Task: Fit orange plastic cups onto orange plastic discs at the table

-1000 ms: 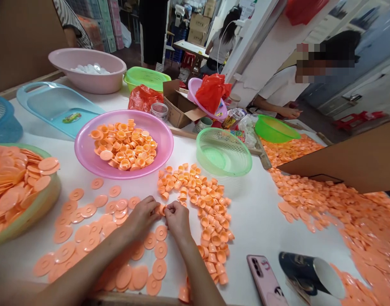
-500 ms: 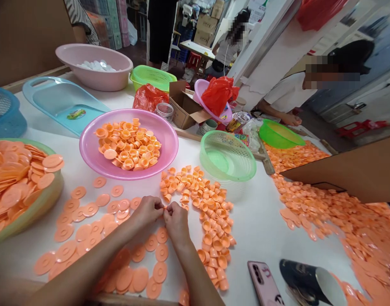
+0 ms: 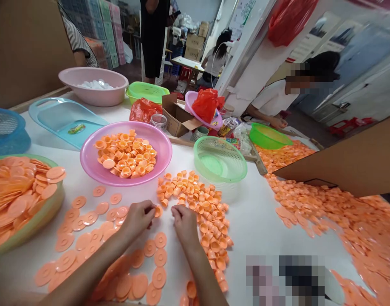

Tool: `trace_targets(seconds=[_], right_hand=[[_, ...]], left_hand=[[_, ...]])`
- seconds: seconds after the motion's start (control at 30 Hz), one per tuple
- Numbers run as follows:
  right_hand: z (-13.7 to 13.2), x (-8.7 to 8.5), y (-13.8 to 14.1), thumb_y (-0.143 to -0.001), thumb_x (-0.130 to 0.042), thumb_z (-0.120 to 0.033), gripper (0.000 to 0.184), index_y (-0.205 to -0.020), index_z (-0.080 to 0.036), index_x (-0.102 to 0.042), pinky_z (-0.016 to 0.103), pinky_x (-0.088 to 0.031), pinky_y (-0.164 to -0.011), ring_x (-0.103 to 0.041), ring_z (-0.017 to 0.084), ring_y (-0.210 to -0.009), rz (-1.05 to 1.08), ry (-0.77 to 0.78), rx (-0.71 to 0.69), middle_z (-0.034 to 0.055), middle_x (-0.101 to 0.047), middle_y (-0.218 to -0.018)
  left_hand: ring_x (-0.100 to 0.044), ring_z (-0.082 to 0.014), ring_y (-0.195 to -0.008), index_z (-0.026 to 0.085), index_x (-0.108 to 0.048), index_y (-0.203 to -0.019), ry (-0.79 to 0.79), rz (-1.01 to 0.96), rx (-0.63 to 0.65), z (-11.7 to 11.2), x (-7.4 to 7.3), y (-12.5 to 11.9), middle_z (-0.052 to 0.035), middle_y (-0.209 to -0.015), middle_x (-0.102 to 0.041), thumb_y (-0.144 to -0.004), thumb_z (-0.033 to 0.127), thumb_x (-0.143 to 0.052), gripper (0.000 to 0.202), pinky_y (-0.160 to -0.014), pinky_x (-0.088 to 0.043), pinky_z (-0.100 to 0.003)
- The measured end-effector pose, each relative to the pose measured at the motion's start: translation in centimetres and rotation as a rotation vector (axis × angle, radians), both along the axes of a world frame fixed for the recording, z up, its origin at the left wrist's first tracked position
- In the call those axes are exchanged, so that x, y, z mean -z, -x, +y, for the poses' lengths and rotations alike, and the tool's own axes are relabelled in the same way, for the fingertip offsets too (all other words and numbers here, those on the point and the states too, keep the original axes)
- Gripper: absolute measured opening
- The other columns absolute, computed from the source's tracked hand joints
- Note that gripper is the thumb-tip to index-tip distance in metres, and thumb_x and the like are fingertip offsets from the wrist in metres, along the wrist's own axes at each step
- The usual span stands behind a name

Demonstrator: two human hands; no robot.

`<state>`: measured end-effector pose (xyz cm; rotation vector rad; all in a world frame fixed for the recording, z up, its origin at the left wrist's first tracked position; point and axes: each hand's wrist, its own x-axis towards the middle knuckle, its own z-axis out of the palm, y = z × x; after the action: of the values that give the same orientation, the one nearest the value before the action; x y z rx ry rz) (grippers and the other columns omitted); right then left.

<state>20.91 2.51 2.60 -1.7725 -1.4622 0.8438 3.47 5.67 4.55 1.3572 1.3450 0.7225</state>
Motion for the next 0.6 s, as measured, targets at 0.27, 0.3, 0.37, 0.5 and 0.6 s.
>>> trace_targets(seconds=[0.27, 0.3, 0.37, 0.5, 0.6], right_hand=[[-0.1, 1.1, -2.3, -0.079, -0.051, -0.027, 0.017, -0.082, -0.022, -0.066, 0.035, -0.048, -0.071, -0.061, 0.023, -0.079, -0.294, -0.151, 0.057, 0.0063, -0.065, -0.084], [0.0, 1.4, -2.1, -0.079, -0.051, -0.028, 0.016, -0.079, -0.022, -0.066, 0.035, -0.048, -0.07, -0.061, 0.023, -0.077, -0.287, -0.166, 0.071, 0.0063, -0.064, -0.082], [-0.1, 1.3, -1.8, -0.078, -0.054, -0.031, 0.016, -0.076, -0.022, -0.067, 0.037, -0.048, -0.071, -0.061, 0.023, -0.076, -0.236, -0.194, 0.097, 0.0068, -0.064, -0.08], [-1.3, -2.0, -0.6, -0.079, -0.063, -0.039, 0.023, -0.087, -0.02, -0.072, 0.036, -0.051, -0.065, -0.063, 0.023, -0.074, 0.09, -0.13, 0.131, 0.0092, -0.067, -0.088], [-2.7, -5.9, 1.3, -0.078, -0.069, -0.041, 0.035, -0.106, -0.021, -0.07, 0.033, -0.053, -0.06, -0.065, 0.02, -0.073, 0.512, 0.034, -0.03, 0.0087, -0.069, -0.094]], left_hand=[[-0.046, -0.0024, -0.044, 0.013, -0.059, -0.07, 0.459, -0.803, -0.027, 2.2, -7.1, 5.7, 0.002, -0.057, -0.056, -0.057, 0.022, -0.079, 0.026, -0.038, -0.027, -0.012], [-0.044, -0.0012, -0.043, 0.013, -0.058, -0.068, 0.52, -0.844, -0.007, 2.0, -7.1, 5.8, 0.003, -0.055, -0.053, -0.055, 0.019, -0.079, 0.026, -0.037, -0.022, -0.011], [-0.042, -0.0004, -0.043, 0.013, -0.058, -0.068, 0.553, -0.889, 0.005, 1.2, -6.8, 5.4, 0.0036, -0.055, -0.052, -0.056, 0.019, -0.08, 0.025, -0.037, -0.021, -0.01], [-0.054, -0.0068, -0.054, 0.015, -0.063, -0.073, 0.311, -0.692, -0.015, -1.2, -6.6, 4.0, 0.0001, -0.064, -0.061, -0.069, 0.024, -0.075, 0.016, -0.05, -0.042, -0.017], [-0.058, -0.0107, -0.059, 0.016, -0.068, -0.074, 0.047, -0.437, -0.017, -2.7, -6.7, 3.4, -0.001, -0.067, -0.064, -0.075, 0.022, -0.068, 0.006, -0.058, -0.049, -0.023]])
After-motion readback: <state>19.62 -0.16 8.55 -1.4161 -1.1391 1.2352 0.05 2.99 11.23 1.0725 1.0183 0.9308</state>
